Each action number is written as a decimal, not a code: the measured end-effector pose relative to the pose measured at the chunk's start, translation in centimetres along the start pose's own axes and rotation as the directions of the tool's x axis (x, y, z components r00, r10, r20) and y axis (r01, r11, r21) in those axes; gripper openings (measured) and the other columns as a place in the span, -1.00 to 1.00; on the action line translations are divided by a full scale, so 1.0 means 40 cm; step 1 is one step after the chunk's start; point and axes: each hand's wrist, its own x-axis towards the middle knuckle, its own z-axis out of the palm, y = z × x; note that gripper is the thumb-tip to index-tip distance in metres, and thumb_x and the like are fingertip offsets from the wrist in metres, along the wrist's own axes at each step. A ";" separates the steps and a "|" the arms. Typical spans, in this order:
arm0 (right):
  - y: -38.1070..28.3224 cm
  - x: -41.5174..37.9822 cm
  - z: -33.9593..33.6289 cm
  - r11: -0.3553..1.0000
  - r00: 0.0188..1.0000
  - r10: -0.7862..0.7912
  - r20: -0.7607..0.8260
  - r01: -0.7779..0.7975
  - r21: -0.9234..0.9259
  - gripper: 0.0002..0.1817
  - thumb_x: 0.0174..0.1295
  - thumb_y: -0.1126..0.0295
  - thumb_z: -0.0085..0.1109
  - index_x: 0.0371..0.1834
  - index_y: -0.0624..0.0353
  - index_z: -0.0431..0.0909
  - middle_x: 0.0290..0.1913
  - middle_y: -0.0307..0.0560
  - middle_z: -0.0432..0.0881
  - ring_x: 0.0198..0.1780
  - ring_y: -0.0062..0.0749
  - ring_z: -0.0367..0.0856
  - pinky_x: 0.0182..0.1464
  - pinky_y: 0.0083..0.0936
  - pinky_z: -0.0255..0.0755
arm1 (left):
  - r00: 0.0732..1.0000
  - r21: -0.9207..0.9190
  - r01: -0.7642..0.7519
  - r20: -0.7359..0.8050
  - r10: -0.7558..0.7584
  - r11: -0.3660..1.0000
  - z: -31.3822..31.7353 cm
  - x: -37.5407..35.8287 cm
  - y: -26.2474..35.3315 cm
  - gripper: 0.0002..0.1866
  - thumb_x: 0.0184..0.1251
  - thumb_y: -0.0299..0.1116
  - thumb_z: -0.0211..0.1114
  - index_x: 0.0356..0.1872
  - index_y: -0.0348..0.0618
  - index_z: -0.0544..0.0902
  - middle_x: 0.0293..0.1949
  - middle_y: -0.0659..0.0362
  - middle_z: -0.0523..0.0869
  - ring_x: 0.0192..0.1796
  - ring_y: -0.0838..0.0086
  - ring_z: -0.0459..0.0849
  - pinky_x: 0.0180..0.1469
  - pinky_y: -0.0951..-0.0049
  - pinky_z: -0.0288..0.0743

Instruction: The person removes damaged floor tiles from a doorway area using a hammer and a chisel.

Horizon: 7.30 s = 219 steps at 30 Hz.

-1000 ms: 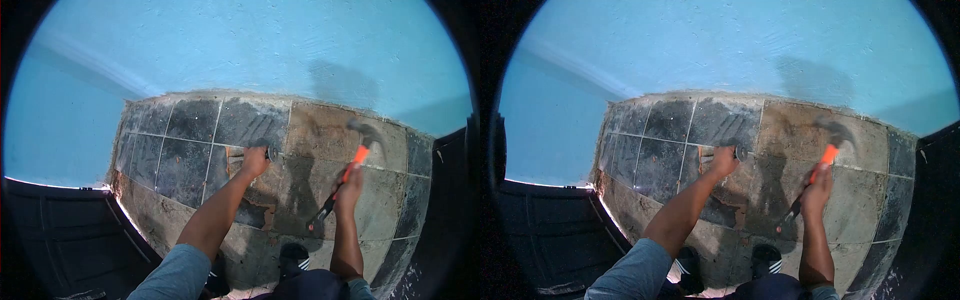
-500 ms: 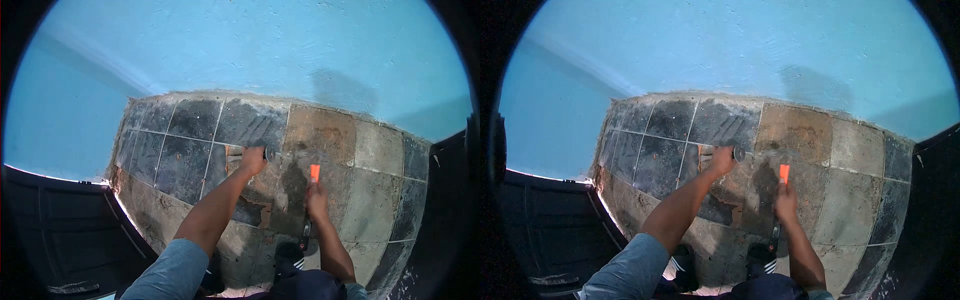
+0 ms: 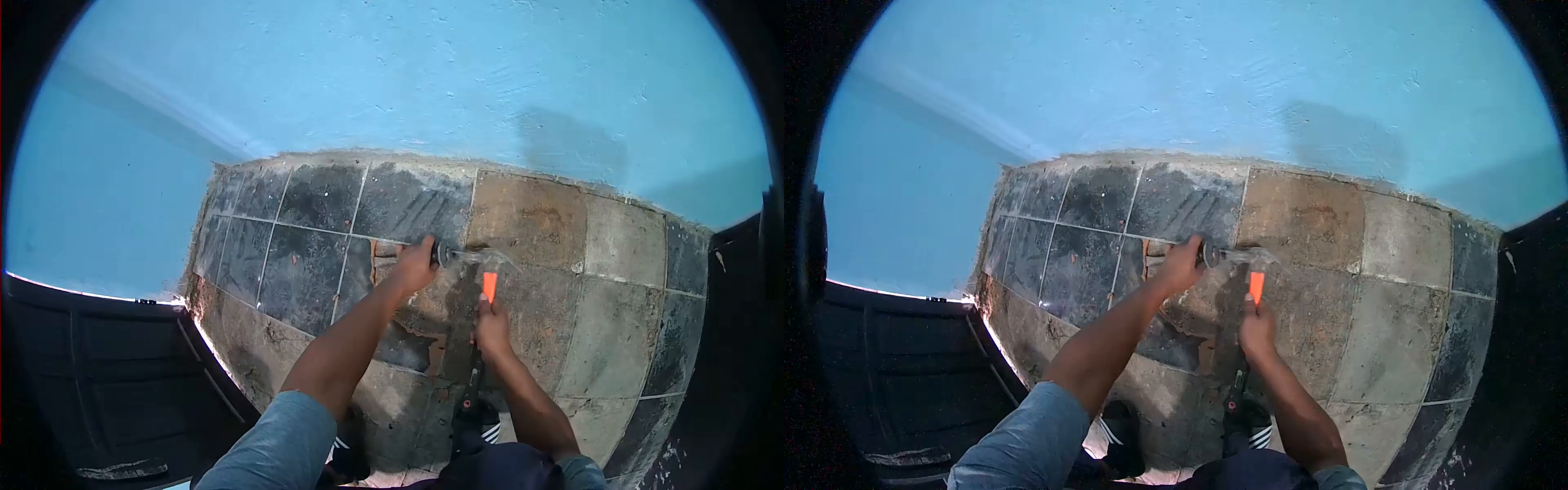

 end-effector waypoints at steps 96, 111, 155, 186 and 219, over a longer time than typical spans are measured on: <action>-0.115 -0.148 -0.244 0.962 0.961 0.272 -0.052 -0.273 -0.008 -0.63 0.63 0.06 -0.10 -0.29 0.05 0.39 -0.56 -0.30 0.38 -0.70 -0.54 0.34 -0.66 -0.51 0.24 | 0.988 -0.217 -0.046 0.132 0.076 0.975 -0.171 -0.616 -0.007 -0.55 0.39 -0.39 0.24 0.26 -0.25 0.42 0.04 -0.25 0.60 0.15 -0.28 0.55 0.20 -0.09 0.42; -0.068 -0.175 -0.279 0.949 0.946 0.314 -0.077 -0.314 0.007 -0.61 0.61 0.07 -0.01 -0.26 0.16 0.50 -0.58 -0.28 0.41 -0.66 -0.51 0.40 -0.57 -0.47 0.39 | 0.905 -0.657 -0.124 -0.382 -0.187 0.744 0.000 -0.222 0.146 -0.68 0.51 -0.19 0.32 0.03 -0.24 0.59 -0.37 0.14 0.69 -0.37 0.47 0.61 -0.25 0.36 0.49; -0.319 -0.240 -0.550 0.541 0.962 0.240 -0.131 -0.244 -0.805 -0.58 0.42 0.07 0.20 -0.22 0.33 0.61 -0.41 0.32 0.63 -0.29 0.20 0.68 -0.23 -0.10 0.44 | 0.836 -0.854 0.212 -0.093 -0.541 0.475 0.103 -0.188 -0.063 -0.67 0.60 -0.17 0.21 0.05 -0.28 0.53 -0.21 0.03 0.71 -0.18 0.22 0.70 -0.09 0.16 0.54; -1.004 -0.241 -0.004 0.372 0.979 0.003 0.206 0.190 -0.909 -0.66 0.41 0.20 0.14 -0.20 0.33 0.64 -0.29 0.39 0.67 -0.14 0.37 0.65 -0.03 0.12 0.47 | 0.960 -0.686 0.280 0.199 -0.197 0.672 -0.122 -0.149 -0.038 -0.55 0.48 -0.11 0.31 0.16 -0.27 0.63 0.02 -0.13 0.77 0.12 -0.07 0.71 0.12 0.08 0.50; -0.841 -0.206 0.016 0.442 0.979 0.115 0.171 0.104 -0.891 -0.65 0.46 0.21 0.09 -0.22 0.35 0.62 -0.31 0.40 0.67 -0.16 0.38 0.65 -0.08 0.12 0.47 | 0.958 -0.715 0.287 0.231 -0.172 0.638 -0.042 -0.111 -0.057 -0.54 0.40 -0.14 0.37 0.15 -0.27 0.61 0.05 -0.15 0.76 0.17 -0.12 0.68 0.15 0.06 0.52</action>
